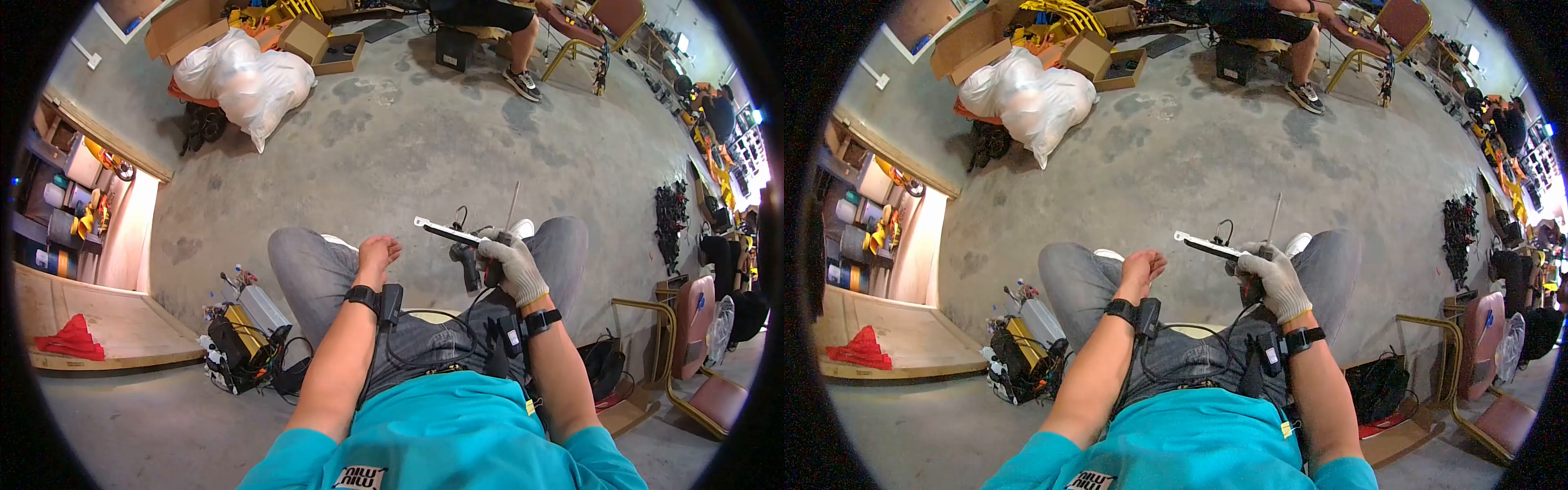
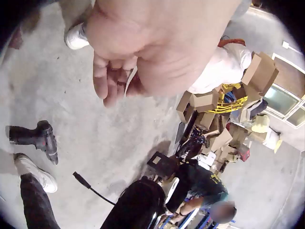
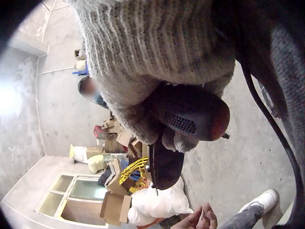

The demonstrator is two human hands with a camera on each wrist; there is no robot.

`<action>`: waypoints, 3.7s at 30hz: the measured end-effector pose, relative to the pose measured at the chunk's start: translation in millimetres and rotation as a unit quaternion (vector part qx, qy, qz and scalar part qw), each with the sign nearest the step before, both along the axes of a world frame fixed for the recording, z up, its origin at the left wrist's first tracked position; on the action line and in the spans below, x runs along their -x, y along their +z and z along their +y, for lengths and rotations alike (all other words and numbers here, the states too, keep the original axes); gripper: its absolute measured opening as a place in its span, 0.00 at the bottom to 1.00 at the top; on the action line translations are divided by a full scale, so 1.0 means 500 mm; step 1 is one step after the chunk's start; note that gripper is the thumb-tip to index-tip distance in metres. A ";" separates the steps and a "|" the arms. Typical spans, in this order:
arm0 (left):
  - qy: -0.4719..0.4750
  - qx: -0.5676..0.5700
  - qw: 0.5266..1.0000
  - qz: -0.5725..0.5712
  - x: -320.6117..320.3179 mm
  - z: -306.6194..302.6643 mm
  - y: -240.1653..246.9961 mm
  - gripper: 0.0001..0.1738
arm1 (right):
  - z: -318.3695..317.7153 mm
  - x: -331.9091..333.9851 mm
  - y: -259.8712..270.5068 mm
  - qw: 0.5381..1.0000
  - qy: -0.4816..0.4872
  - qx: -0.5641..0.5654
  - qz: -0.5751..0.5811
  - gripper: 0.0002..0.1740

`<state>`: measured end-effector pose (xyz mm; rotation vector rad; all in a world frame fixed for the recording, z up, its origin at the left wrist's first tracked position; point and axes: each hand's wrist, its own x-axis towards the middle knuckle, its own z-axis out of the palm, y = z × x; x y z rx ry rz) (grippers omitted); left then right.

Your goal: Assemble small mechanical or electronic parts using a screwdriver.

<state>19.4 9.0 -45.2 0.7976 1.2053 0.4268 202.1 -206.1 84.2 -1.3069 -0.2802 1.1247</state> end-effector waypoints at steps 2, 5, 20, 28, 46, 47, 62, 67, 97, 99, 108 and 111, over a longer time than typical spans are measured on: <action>-0.001 0.012 0.999 -0.030 0.000 -0.001 0.007 0.11 | -0.001 -0.004 -0.004 1.000 0.020 -0.013 0.000 0.12; -0.054 0.038 0.992 -0.111 -0.001 -0.010 0.037 0.14 | -0.003 -0.002 -0.002 1.000 0.013 -0.008 0.014 0.12; -0.384 0.012 0.910 -0.153 -0.004 -0.030 0.087 0.20 | -0.007 -0.002 -0.026 0.994 0.072 0.081 0.000 0.16; -0.448 0.061 0.880 -0.143 0.001 -0.045 0.102 0.19 | -0.005 -0.002 -0.025 0.995 0.057 0.080 -0.025 0.17; -0.573 -0.025 0.807 -0.138 -0.012 -0.076 0.114 0.22 | -0.005 -0.004 -0.042 0.993 0.076 0.083 -0.044 0.23; -0.527 0.019 0.830 -0.180 -0.011 -0.074 0.115 0.22 | -0.004 -0.002 -0.037 0.994 0.056 0.079 -0.042 0.23; -0.279 0.069 0.918 -0.273 0.003 -0.053 0.117 0.27 | 0.004 0.007 -0.018 0.996 0.054 0.036 -0.065 0.15; -0.291 0.097 0.913 -0.269 -0.003 -0.061 0.117 0.28 | 0.000 0.014 -0.001 0.995 -0.001 0.050 -0.088 0.16; -0.353 0.151 0.831 -0.403 -0.008 -0.059 0.124 0.40 | -0.006 0.000 -0.015 1.000 -0.020 -0.020 -0.010 0.20; -0.365 0.107 0.858 -0.344 -0.006 -0.062 0.125 0.36 | -0.007 0.003 -0.010 0.999 -0.041 -0.016 0.012 0.20; -0.386 0.016 0.871 -0.304 -0.022 -0.104 0.182 0.31 | -0.011 0.003 -0.040 0.980 -0.073 -0.076 0.166 0.20; -0.391 -0.014 0.872 -0.295 -0.030 -0.107 0.177 0.32 | -0.006 0.011 -0.034 0.977 -0.077 -0.062 0.190 0.20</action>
